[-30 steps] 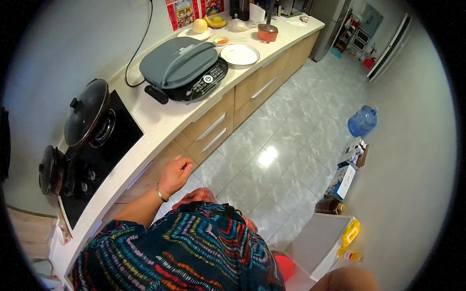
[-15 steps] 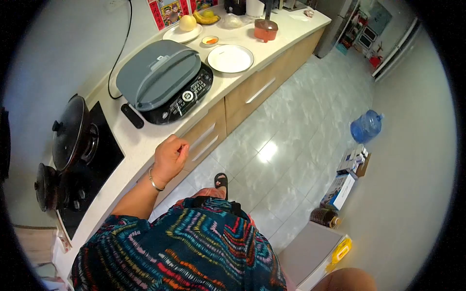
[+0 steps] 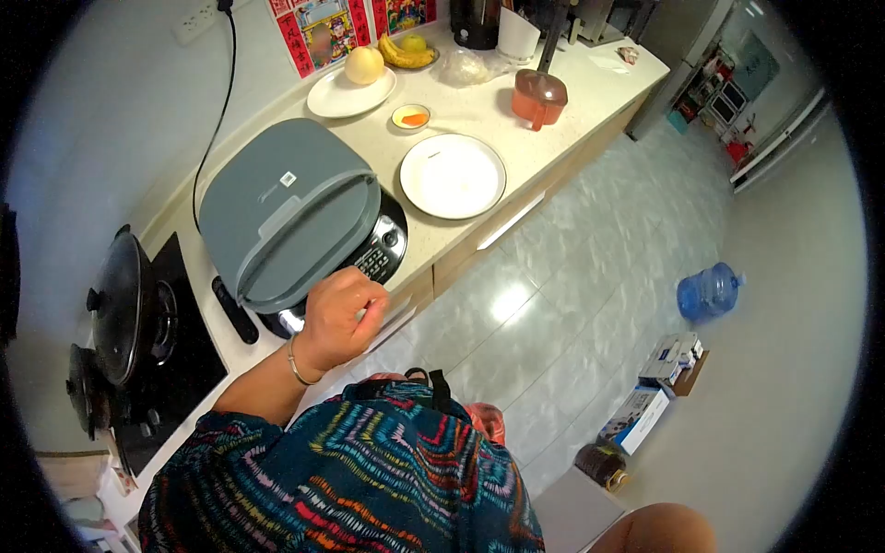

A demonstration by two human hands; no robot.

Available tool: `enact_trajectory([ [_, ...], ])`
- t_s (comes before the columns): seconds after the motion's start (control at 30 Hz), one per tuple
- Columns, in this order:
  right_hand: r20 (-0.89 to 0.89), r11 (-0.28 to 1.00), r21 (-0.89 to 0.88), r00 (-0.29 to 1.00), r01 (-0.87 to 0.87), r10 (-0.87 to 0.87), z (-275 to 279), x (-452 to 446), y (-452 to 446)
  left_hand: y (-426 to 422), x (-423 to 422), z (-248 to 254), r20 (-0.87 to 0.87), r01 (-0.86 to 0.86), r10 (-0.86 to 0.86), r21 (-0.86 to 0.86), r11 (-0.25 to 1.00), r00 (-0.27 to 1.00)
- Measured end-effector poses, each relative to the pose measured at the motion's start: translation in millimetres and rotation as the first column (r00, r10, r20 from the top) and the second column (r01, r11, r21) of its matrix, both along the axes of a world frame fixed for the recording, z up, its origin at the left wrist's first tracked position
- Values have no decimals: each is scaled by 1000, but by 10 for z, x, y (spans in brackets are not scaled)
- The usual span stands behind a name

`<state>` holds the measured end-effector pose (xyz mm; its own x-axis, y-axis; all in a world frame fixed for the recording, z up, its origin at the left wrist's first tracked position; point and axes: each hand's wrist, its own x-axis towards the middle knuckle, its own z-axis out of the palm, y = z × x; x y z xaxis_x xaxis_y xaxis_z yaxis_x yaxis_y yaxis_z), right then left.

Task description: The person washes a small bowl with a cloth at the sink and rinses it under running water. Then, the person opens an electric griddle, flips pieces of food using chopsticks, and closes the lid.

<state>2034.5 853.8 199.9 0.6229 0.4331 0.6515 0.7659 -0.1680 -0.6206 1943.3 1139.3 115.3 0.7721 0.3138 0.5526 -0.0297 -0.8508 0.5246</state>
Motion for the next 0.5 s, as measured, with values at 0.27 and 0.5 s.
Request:
enact_trajectory([
  [0.27,80,998,42,996,-35,32,85,1026,19,40,820,47,59,-53,51,32,998,997],
  [0.5,184,989,86,978,-120,103,256,2411,-281,-81,1788,27,73,-248,242,91,964,967],
])
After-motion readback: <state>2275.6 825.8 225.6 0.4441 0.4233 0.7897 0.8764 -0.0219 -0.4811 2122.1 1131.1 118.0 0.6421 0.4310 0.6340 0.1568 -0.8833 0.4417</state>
